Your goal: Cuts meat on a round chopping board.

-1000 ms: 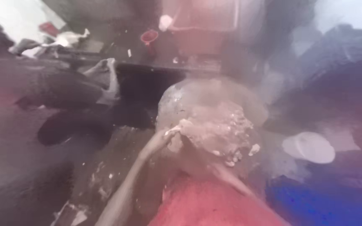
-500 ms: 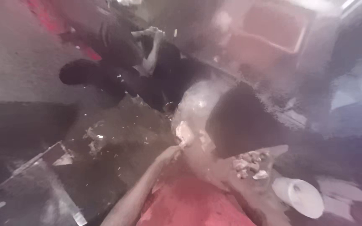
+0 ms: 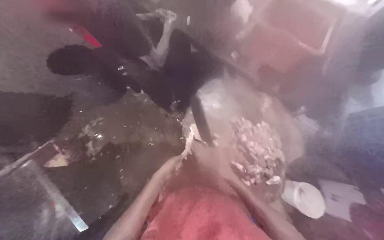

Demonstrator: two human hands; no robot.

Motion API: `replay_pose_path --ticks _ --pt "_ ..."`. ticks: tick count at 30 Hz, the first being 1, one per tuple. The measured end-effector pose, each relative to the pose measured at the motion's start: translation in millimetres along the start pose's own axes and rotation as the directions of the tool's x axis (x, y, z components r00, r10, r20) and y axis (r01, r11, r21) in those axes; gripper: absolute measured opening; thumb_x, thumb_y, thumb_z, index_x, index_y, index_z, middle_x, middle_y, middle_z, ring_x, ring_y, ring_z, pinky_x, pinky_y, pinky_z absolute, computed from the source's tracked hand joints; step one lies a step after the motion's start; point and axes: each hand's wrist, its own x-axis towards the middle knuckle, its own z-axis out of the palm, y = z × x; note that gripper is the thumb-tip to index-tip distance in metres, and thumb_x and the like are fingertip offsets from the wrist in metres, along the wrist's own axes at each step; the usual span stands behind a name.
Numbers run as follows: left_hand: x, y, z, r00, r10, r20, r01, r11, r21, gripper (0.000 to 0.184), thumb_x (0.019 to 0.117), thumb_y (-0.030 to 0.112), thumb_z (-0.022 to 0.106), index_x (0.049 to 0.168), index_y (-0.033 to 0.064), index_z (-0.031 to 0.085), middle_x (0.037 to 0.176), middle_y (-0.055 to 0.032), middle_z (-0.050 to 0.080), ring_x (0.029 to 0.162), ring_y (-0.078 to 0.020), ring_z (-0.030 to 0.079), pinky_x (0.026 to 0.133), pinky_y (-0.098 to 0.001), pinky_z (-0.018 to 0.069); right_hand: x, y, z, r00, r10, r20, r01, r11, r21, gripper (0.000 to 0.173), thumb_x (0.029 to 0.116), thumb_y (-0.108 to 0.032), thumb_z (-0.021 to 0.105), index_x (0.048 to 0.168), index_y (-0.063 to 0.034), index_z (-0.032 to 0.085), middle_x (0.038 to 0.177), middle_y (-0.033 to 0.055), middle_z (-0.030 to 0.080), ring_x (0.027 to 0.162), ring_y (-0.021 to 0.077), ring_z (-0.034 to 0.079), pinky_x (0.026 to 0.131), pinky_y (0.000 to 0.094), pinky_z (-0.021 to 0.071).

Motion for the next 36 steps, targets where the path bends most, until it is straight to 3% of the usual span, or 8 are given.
replay_pose_path --ticks 5,11,15,20,24,28,31,36 --pt "-40 32 -3 0.962 0.167 -0.215 -0.026 0.843 0.537 0.034 0.1095 0.035 0.046 0.116 0.0085 0.067 0.070 0.0017 0.055 0.056 -0.0076 0.050 0.056 -0.0261 0.0455 10 74 -20 0.942 0.250 0.225 -0.218 0.963 -0.158 0.054 0.1110 -0.043 0.034 0.138 -0.0028 0.057 0.117 0.0195 0.067 0.106 0.0281 0.066 0.098 0.0500 0.0524" --pt "-47 69 34 0.970 0.209 -0.127 -0.038 0.642 0.766 0.039 0.1091 0.038 0.047 0.120 0.0061 0.065 0.079 -0.0056 0.063 0.064 -0.0132 0.059 0.066 -0.0339 0.0539 -19 40 -35 0.974 0.207 -0.090 -0.218 0.965 -0.144 0.050 0.1116 -0.037 0.034 0.140 -0.0008 0.054 0.109 0.0201 0.068 0.097 0.0293 0.068 0.090 0.0511 0.0543" --pt "12 49 52 0.982 0.182 -0.039 -0.099 0.687 0.720 0.039 0.1090 0.037 0.047 0.115 0.0033 0.066 0.084 -0.0052 0.065 0.069 -0.0115 0.061 0.070 -0.0331 0.0541 -26 16 -20 0.990 -0.030 -0.138 0.018 0.996 -0.084 0.049 0.1053 -0.032 0.042 0.137 0.0035 0.055 0.109 0.0179 0.069 0.097 0.0227 0.068 0.091 0.0436 0.0563" --pt "15 45 60 0.987 0.141 -0.075 -0.050 0.721 0.691 0.042 0.1090 0.042 0.045 0.112 0.0065 0.067 0.077 -0.0013 0.062 0.064 -0.0105 0.057 0.065 -0.0317 0.0515 -28 69 -14 0.969 0.229 0.092 -0.208 0.959 -0.192 0.055 0.1090 -0.043 0.042 0.142 -0.0011 0.054 0.133 0.0220 0.063 0.124 0.0316 0.062 0.109 0.0504 0.0467" --pt "11 38 58 0.992 0.125 0.001 -0.116 0.922 0.368 0.036 0.1085 0.039 0.048 0.121 0.0095 0.064 0.076 0.0010 0.063 0.057 -0.0077 0.055 0.052 -0.0238 0.0479 -33 50 -27 0.971 0.240 -0.014 -0.238 0.951 -0.196 0.048 0.1091 -0.038 0.040 0.142 -0.0055 0.053 0.116 0.0189 0.069 0.104 0.0311 0.069 0.094 0.0535 0.0546" --pt "24 12 51 0.995 0.038 -0.087 -0.015 0.969 0.248 0.032 0.1093 0.031 0.044 0.112 0.0062 0.064 0.079 -0.0011 0.064 0.057 -0.0092 0.055 0.052 -0.0248 0.0479 -55 -27 -41 0.989 -0.073 -0.129 0.073 0.997 -0.003 0.060 0.1016 -0.050 0.043 0.131 -0.0007 0.058 0.098 0.0079 0.069 0.086 0.0125 0.066 0.081 0.0365 0.0579" --pt "21 4 51 0.996 0.010 -0.088 0.014 0.964 0.266 0.032 0.1088 0.033 0.047 0.116 0.0061 0.063 0.080 -0.0009 0.065 0.057 -0.0085 0.056 0.053 -0.0244 0.0492 -52 -8 -20 0.954 -0.247 -0.169 0.251 0.968 -0.001 0.064 0.0988 -0.056 0.051 0.126 0.0004 0.064 0.096 0.0062 0.072 0.085 0.0091 0.068 0.081 0.0337 0.0594" --pt "9 10 56 0.997 -0.009 -0.081 0.021 0.990 0.142 0.028 0.1088 0.027 0.047 0.117 0.0055 0.062 0.074 -0.0006 0.061 0.053 -0.0084 0.053 0.050 -0.0238 0.0474 -21 60 -2 0.964 0.243 0.109 -0.190 0.913 -0.360 0.061 0.1056 -0.054 0.041 0.136 -0.0048 0.059 0.127 0.0213 0.065 0.121 0.0350 0.062 0.106 0.0558 0.0473"
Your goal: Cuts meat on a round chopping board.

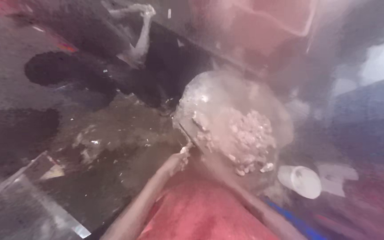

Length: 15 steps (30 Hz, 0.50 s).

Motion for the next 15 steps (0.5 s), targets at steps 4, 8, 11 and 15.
replay_pose_path --ticks 4,8,11,15 --pt "-11 16 0 0.991 0.066 0.113 -0.080 0.989 0.125 0.031 0.1096 0.032 0.045 0.117 0.0079 0.062 0.077 0.0006 0.062 0.056 -0.0069 0.054 0.051 -0.0215 0.0471 -10 -1 -16 0.996 0.005 -0.088 0.003 0.996 0.091 0.057 0.1073 -0.050 0.039 0.138 -0.0048 0.057 0.120 0.0189 0.068 0.111 0.0321 0.067 0.098 0.0541 0.0526" --pt "14 8 -7 0.999 0.019 0.029 -0.027 0.958 0.287 0.040 0.1102 0.039 0.043 0.112 0.0072 0.066 0.079 -0.0003 0.065 0.056 -0.0080 0.055 0.053 -0.0233 0.0471 -36 -33 -35 0.941 -0.199 -0.274 0.270 0.930 0.251 0.055 0.1020 -0.045 0.044 0.135 -0.0029 0.057 0.103 0.0108 0.069 0.091 0.0173 0.067 0.085 0.0416 0.0576" --pt "20 -4 -8 0.998 -0.033 0.049 0.019 0.966 0.258 0.034 0.1100 0.032 0.042 0.114 0.0072 0.065 0.078 -0.0015 0.066 0.054 -0.0085 0.055 0.050 -0.0237 0.0468 -42 -31 -21 0.947 -0.209 -0.244 0.284 0.900 0.330 0.055 0.1006 -0.046 0.054 0.137 -0.0041 0.059 0.111 0.0086 0.071 0.099 0.0123 0.068 0.093 0.0359 0.0569" --pt "12 2 -9 0.998 -0.054 0.044 0.039 0.958 0.285 0.040 0.1111 0.036 0.038 0.116 0.0058 0.065 0.074 -0.0011 0.065 0.051 -0.0076 0.053 0.049 -0.0230 0.0452 -19 5 9 0.995 0.039 0.087 -0.050 0.990 0.129 0.060 0.1077 -0.052 0.040 0.133 -0.0008 0.059 0.116 0.0215 0.068 0.108 0.0338 0.067 0.098 0.0551 0.0517"
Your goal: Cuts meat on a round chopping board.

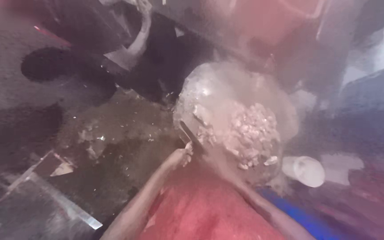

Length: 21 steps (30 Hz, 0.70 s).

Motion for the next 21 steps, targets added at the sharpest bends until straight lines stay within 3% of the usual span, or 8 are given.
replay_pose_path --ticks 2,4,7,10,13,15,17,21 --pt "-24 19 -6 0.997 0.036 0.070 -0.049 0.982 0.185 0.040 0.1102 0.034 0.037 0.108 0.0062 0.065 0.070 0.0006 0.061 0.054 -0.0077 0.052 0.053 -0.0245 0.0454 1 7 4 1.000 0.008 0.002 -0.008 0.997 -0.074 0.061 0.1077 -0.052 0.039 0.130 0.0009 0.060 0.116 0.0231 0.067 0.108 0.0360 0.067 0.097 0.0559 0.0522" --pt "-48 50 -10 0.967 0.065 0.248 -0.163 0.903 0.397 0.042 0.1097 0.036 0.037 0.103 0.0077 0.068 0.070 0.0009 0.063 0.056 -0.0081 0.055 0.055 -0.0257 0.0480 1 11 6 0.999 -0.015 -0.033 0.012 0.996 -0.086 0.062 0.1067 -0.054 0.040 0.134 -0.0025 0.060 0.120 0.0217 0.068 0.112 0.0352 0.067 0.100 0.0560 0.0516" --pt "-58 110 9 0.896 0.149 0.418 -0.372 0.765 0.526 0.039 0.1112 0.034 0.040 0.121 0.0087 0.068 0.092 -0.0025 0.072 0.075 -0.0101 0.067 0.071 -0.0299 0.0582 6 16 6 0.999 -0.038 -0.014 0.037 0.995 -0.096 0.060 0.1064 -0.052 0.043 0.137 -0.0041 0.059 0.124 0.0208 0.068 0.116 0.0353 0.066 0.103 0.0571 0.0498" --pt "-8 155 36 0.852 0.420 0.312 -0.505 0.503 0.702 0.035 0.1080 0.030 0.051 0.135 0.0102 0.062 0.123 -0.0091 0.069 0.107 -0.0156 0.068 0.098 -0.0379 0.0543 3 12 -3 0.995 -0.092 0.041 0.099 0.972 -0.215 0.056 0.1070 -0.049 0.044 0.139 -0.0058 0.058 0.124 0.0218 0.068 0.116 0.0385 0.066 0.101 0.0604 0.0500" --pt "54 176 46 0.784 0.554 0.280 -0.430 0.159 0.889 0.036 0.1036 0.026 0.054 0.137 0.0129 0.062 0.136 -0.0114 0.064 0.127 -0.0274 0.060 0.110 -0.0507 0.0462 4 15 -6 0.975 -0.217 0.052 0.222 0.923 -0.315 0.051 0.1054 -0.047 0.049 0.138 -0.0097 0.060 0.126 0.0193 0.068 0.121 0.0379 0.063 0.106 0.0602 0.0467" --pt "76 180 46 0.774 0.559 0.297 -0.365 0.011 0.931 0.037 0.0992 0.026 0.059 0.135 0.0182 0.064 0.134 -0.0108 0.065 0.124 -0.0331 0.061 0.103 -0.0568 0.0487 1 11 -11 0.973 -0.202 0.109 0.227 0.923 -0.313 0.052 0.1042 -0.048 0.052 0.139 -0.0095 0.059 0.128 0.0205 0.067 0.123 0.0403 0.062 0.106 0.0626 0.0457" --pt "92 176 40 0.845 0.471 0.252 -0.258 -0.054 0.965 0.050 0.0934 0.033 0.067 0.142 0.0260 0.057 0.139 -0.0132 0.060 0.126 -0.0390 0.058 0.099 -0.0632 0.0493 3 16 -8 0.977 -0.166 0.136 0.200 0.933 -0.300 0.055 0.1034 -0.052 0.052 0.142 -0.0128 0.056 0.128 0.0211 0.067 0.120 0.0421 0.064 0.102 0.0655 0.0473" --pt "82 176 38 0.898 0.404 0.175 -0.168 -0.053 0.984 0.053 0.0883 0.036 0.075 0.138 0.0231 0.061 0.137 -0.0206 0.059 0.126 -0.0429 0.057 0.100 -0.0655 0.0476 5 26 -2 0.972 -0.197 0.129 0.222 0.949 -0.226 0.055 0.1035 -0.053 0.051 0.146 -0.0187 0.054 0.132 0.0179 0.066 0.122 0.0392 0.063 0.104 0.0640 0.0472"
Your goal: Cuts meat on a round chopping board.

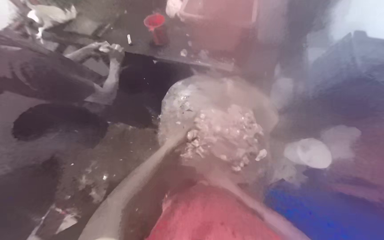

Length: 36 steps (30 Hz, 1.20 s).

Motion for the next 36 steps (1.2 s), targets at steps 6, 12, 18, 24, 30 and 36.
replay_pose_path --ticks 6,12,18,24,30,36 --pt "-57 4 -51 0.981 -0.078 -0.179 -0.071 0.710 -0.701 0.050 0.0923 0.021 0.075 0.136 0.0040 0.058 0.127 -0.0122 0.066 0.114 -0.0190 0.066 0.100 -0.0390 0.0547 -1 18 -4 0.995 0.022 -0.092 0.007 0.954 0.301 0.058 0.1050 -0.050 0.051 0.141 -0.0048 0.058 0.131 0.0228 0.065 0.123 0.0366 0.062 0.109 0.0573 0.0454" --pt "-122 -19 -29 0.900 -0.205 -0.385 -0.363 0.141 -0.921 0.030 0.0954 0.010 0.063 0.124 0.0101 0.053 0.105 0.0004 0.067 0.086 -0.0088 0.066 0.074 -0.0267 0.0580 -11 44 -17 0.921 0.261 -0.289 -0.054 0.821 0.569 0.047 0.1093 -0.038 0.044 0.128 0.0012 0.060 0.106 0.0172 0.068 0.096 0.0246 0.066 0.090 0.0462 0.0536" --pt "-130 -31 100 0.858 -0.514 -0.029 0.155 0.313 -0.937 0.031 0.1042 0.024 0.058 0.124 0.0001 0.058 0.107 -0.0138 0.065 0.088 -0.0175 0.065 0.078 -0.0364 0.0572 -20 -43 -73 0.880 0.124 -0.459 0.126 0.870 0.477 0.045 0.1082 -0.031 0.039 0.143 -0.0049 0.051 0.098 0.0125 0.066 0.082 0.0204 0.065 0.078 0.0421 0.0568" --pt "-138 -23 121 0.822 -0.565 -0.073 0.172 0.369 -0.914 0.038 0.0996 0.031 0.065 0.124 0.0032 0.059 0.104 -0.0129 0.066 0.087 -0.0186 0.067 0.080 -0.0386 0.0579 9 -47 -48 0.959 0.066 -0.274 0.048 0.920 0.389 0.050 0.1051 -0.039 0.049 0.139 -0.0029 0.055 0.118 0.0186 0.068 0.108 0.0276 0.067 0.097 0.0497 0.0540" --pt "-148 -17 88 0.831 -0.526 -0.182 -0.008 0.316 -0.949 0.027 0.0963 0.025 0.068 0.113 0.0052 0.063 0.095 -0.0057 0.065 0.082 -0.0123 0.063 0.075 -0.0319 0.0554 7 4 -27 0.952 0.219 -0.215 -0.136 0.929 0.344 0.054 0.1100 -0.043 0.039 0.140 -0.0013 0.056 0.126 0.0220 0.066 0.118 0.0325 0.064 0.105 0.0522 0.0486" --pt "-99 -33 88 0.796 -0.592 -0.121 0.184 0.429 -0.884 0.047 0.1011 0.029 0.064 0.141 0.0084 0.050 0.118 -0.0119 0.070 0.101 -0.0204 0.071 0.091 -0.0413 0.0586 -24 -57 -70 0.836 0.081 -0.542 0.192 0.884 0.427 0.048 0.1080 -0.037 0.033 0.130 0.0000 0.056 0.083 0.0049 0.060 0.068 0.0126 0.058 0.064 0.0324 0.0542"
